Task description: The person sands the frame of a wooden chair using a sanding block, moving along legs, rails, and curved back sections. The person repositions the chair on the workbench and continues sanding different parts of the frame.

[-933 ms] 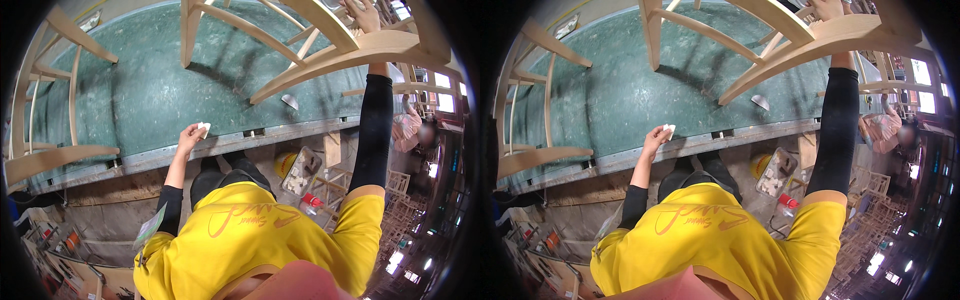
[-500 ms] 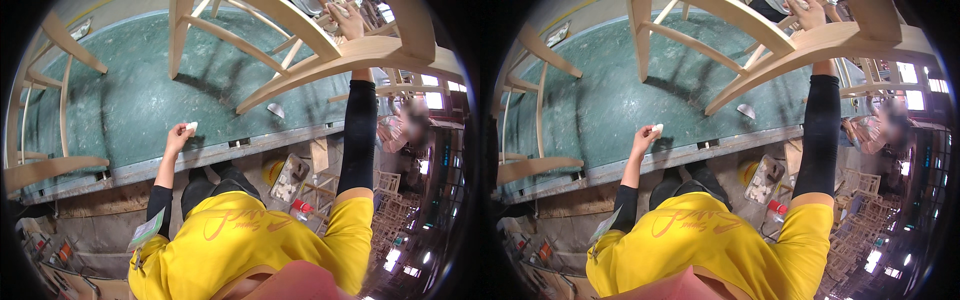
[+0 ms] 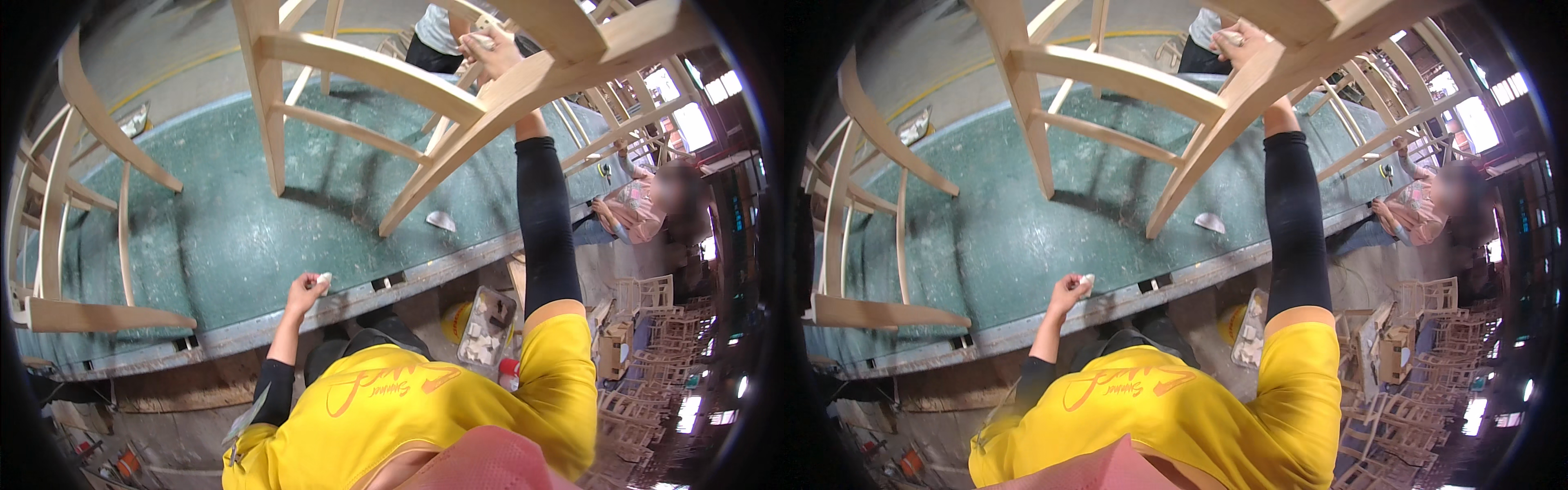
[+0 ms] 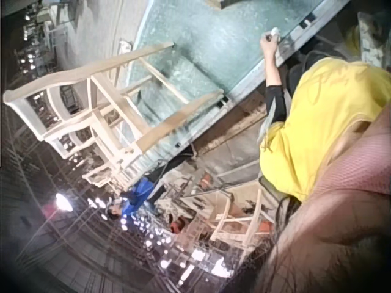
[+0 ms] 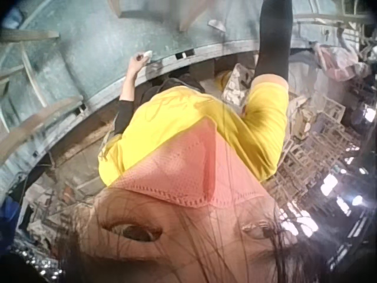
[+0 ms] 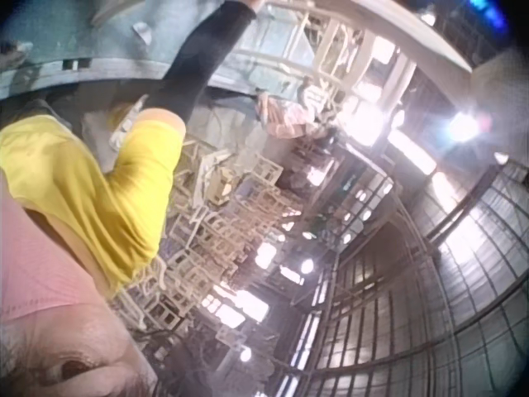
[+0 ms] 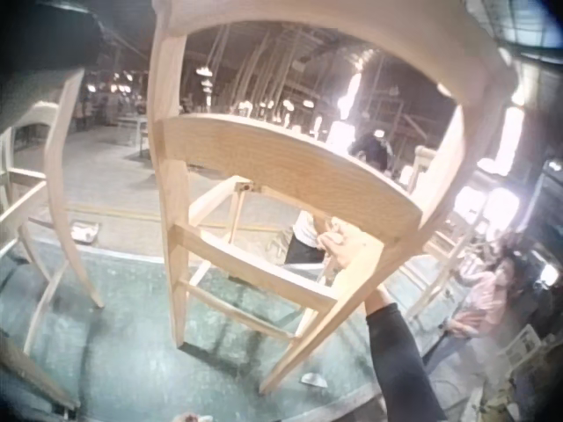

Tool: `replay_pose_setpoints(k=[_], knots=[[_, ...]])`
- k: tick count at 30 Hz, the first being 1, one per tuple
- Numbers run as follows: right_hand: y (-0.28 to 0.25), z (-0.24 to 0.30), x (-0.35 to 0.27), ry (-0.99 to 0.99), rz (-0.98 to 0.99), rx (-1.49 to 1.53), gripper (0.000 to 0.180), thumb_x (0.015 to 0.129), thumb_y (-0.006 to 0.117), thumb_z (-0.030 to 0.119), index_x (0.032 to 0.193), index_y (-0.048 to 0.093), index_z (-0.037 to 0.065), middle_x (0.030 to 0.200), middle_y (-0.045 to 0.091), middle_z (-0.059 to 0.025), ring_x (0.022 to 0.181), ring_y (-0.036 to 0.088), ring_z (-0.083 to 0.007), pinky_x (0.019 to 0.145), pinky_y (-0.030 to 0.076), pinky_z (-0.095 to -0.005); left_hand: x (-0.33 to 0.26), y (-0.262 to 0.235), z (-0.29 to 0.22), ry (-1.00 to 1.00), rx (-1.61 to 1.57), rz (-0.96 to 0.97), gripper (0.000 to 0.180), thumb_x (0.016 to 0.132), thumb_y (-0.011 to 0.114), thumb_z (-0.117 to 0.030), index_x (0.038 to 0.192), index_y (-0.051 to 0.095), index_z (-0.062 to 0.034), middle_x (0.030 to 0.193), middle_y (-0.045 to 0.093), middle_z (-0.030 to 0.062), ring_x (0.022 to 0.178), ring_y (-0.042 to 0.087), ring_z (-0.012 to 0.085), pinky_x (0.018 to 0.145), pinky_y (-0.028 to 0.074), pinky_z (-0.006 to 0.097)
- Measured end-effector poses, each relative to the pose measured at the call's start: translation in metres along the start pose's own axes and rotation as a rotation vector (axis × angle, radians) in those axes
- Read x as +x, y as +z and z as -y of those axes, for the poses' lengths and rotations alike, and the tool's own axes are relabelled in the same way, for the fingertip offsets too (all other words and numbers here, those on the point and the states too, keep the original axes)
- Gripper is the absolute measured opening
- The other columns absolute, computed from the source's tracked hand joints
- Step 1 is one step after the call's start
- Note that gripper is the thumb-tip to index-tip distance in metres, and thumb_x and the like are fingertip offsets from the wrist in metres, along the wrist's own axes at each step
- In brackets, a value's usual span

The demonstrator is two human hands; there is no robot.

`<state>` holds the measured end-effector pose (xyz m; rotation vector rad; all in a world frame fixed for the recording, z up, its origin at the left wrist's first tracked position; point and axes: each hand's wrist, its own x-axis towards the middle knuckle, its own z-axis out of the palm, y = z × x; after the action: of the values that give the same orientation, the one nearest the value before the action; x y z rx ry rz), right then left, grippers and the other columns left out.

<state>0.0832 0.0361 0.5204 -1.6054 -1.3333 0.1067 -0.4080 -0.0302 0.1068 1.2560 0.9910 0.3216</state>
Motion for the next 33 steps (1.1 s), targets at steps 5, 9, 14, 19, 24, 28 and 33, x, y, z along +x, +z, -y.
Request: replay_pose_setpoints(k=[5,9,14,19,24,28,33], knots=[[-0.003,0.013,-0.006,-0.040,-0.021,-0.170,0.027,0.093,0.068,0.031,0.095,0.069,0.004,0.082,0.074,-0.0015,0.063,0.061,-0.0074,0.059,0.049,-0.0253,-0.003,0.013,-0.017,0.117,0.112,-0.065,0.033,0.080,0.080,-0.023,0.102,0.067,-0.0027,0.091,0.071,0.0061,0.078,0.064,0.0136,0.072,0.052,0.030],[-0.003,0.019,-0.015,0.025,-0.038,-0.152,0.024,0.095,0.069,0.027,0.095,0.066,0.003,0.081,0.072,-0.0036,0.066,0.061,-0.0064,0.061,0.050,-0.0244,-0.009,0.063,-0.095,0.441,0.243,-0.023,0.032,0.080,0.080,-0.023,0.103,0.067,-0.0045,0.100,0.067,0.0087,0.087,0.065,0.0191,0.075,0.053,0.033],[-0.009,-0.019,-0.003,0.068,-0.007,-0.198,0.024,0.095,0.068,0.028,0.093,0.066,0.004,0.078,0.071,-0.0024,0.061,0.060,-0.0075,0.057,0.049,-0.0252,-0.048,0.145,-0.246,1.065,0.373,-0.020,0.032,0.077,0.077,-0.014,0.107,0.065,-0.0092,0.118,0.059,0.0107,0.115,0.057,0.0321,0.090,0.049,0.042],[0.001,-0.029,0.006,-0.094,0.069,-0.150,0.021,0.094,0.067,0.026,0.095,0.065,0.005,0.074,0.070,-0.0042,0.058,0.061,-0.0090,0.055,0.051,-0.0255,-0.073,0.190,-0.363,1.650,0.655,-0.083,0.033,0.078,0.074,-0.013,0.109,0.062,-0.0108,0.120,0.059,0.0123,0.117,0.057,0.0304,0.108,0.040,0.048],[-0.019,-0.088,0.048,-0.050,0.386,-0.077,0.028,0.089,0.070,0.027,0.103,0.063,0.003,0.088,0.070,-0.0109,0.072,0.064,-0.0161,0.063,0.053,-0.0300,-0.009,0.234,-0.409,1.773,1.422,-0.464,0.014,0.085,0.062,-0.014,0.096,0.059,-0.0061,0.106,0.065,0.0098,0.114,0.059,0.0214,0.115,0.034,0.036],[-0.046,-0.117,0.076,-0.118,0.477,-0.213,0.033,0.086,0.073,0.028,0.104,0.065,0.003,0.092,0.070,-0.0130,0.078,0.065,-0.0215,0.068,0.053,-0.0337,0.007,0.229,-0.412,1.807,1.752,-0.764,0.008,0.087,0.053,-0.015,0.088,0.057,-0.0080,0.092,0.066,0.0063,0.111,0.060,0.0168,0.115,0.033,0.028],[-0.045,-0.140,0.095,-0.399,0.215,-0.470,0.038,0.081,0.076,0.029,0.107,0.067,0.002,0.098,0.071,-0.0156,0.085,0.067,-0.0281,0.074,0.053,-0.0384,0.007,0.227,-0.412,1.846,1.706,-0.720,0.006,0.088,0.053,-0.014,0.088,0.057,-0.0104,0.093,0.066,0.0060,0.111,0.060,0.0169,0.114,0.033,0.029]])
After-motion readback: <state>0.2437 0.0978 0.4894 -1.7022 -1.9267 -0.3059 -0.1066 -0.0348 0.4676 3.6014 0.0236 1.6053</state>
